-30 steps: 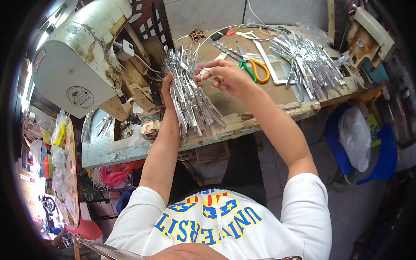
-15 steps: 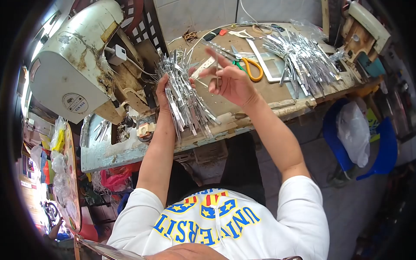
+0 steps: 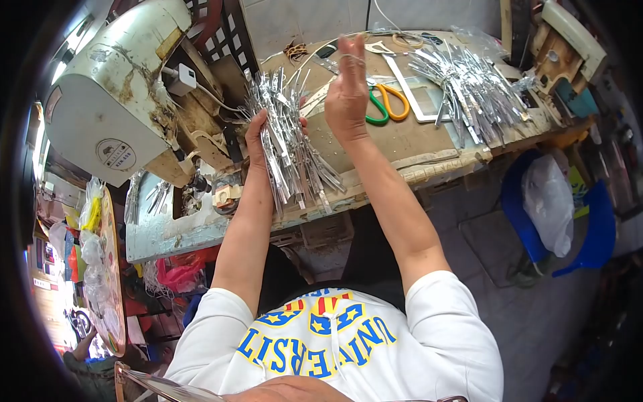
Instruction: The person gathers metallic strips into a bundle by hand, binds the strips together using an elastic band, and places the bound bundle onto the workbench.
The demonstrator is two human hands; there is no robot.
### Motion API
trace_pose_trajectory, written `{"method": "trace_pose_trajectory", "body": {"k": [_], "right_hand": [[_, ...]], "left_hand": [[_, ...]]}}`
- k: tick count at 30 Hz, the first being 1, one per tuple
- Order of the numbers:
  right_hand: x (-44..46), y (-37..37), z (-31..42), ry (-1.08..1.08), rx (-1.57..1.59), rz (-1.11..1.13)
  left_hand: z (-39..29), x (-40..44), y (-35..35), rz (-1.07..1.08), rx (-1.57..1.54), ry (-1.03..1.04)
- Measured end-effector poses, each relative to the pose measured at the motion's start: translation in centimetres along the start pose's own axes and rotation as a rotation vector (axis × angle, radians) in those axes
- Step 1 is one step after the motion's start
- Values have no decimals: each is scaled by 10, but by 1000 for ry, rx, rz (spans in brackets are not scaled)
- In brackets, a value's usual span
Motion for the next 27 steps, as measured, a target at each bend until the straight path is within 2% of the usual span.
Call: {"method": "trace_pose_trajectory", "body": {"k": [2,5,9,11,12,13,15,17,19,22,27], "right_hand": [[-5,5,6,-49,-223,122],[-21,15,-24,-86,-730,386],[-30,18,-30,-11,-743,593],[-18,9,-35,524,-470,572],[-17,3,-47,519,-252,466],[-15,-1,-50,670,1,443],[-20,1,-42,822,399,361],[-16,4,-20,780,639,381],[-17,6,-22,837,832,391],[-23,8,-25,940,800,572],[-19,-1,-23,905,806,698]], "left_hand": [[0,-1,0,-24,-12,-26],[0,-1,-5,-78,8,-2],[-1,-3,2,-32,32,-9],[-1,-3,0,-121,27,1],[2,-2,-4,-76,-5,-35],[1,1,-8,-34,-31,-55],[5,7,-13,-29,-8,-2],[2,3,-6,-58,8,0],[2,3,-7,-48,-47,-18],[1,1,-2,-17,-63,-25],[3,2,-8,-13,-63,-28]]}}
Point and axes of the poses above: each hand's wrist, its own x-axis towards the middle knuckle, its own y-axis out of the palm, z = x × y, the point moved 3 cm from there along x, towards the middle knuckle, and after that the axes turned 7 degrees about x, right-handed, at the moved point
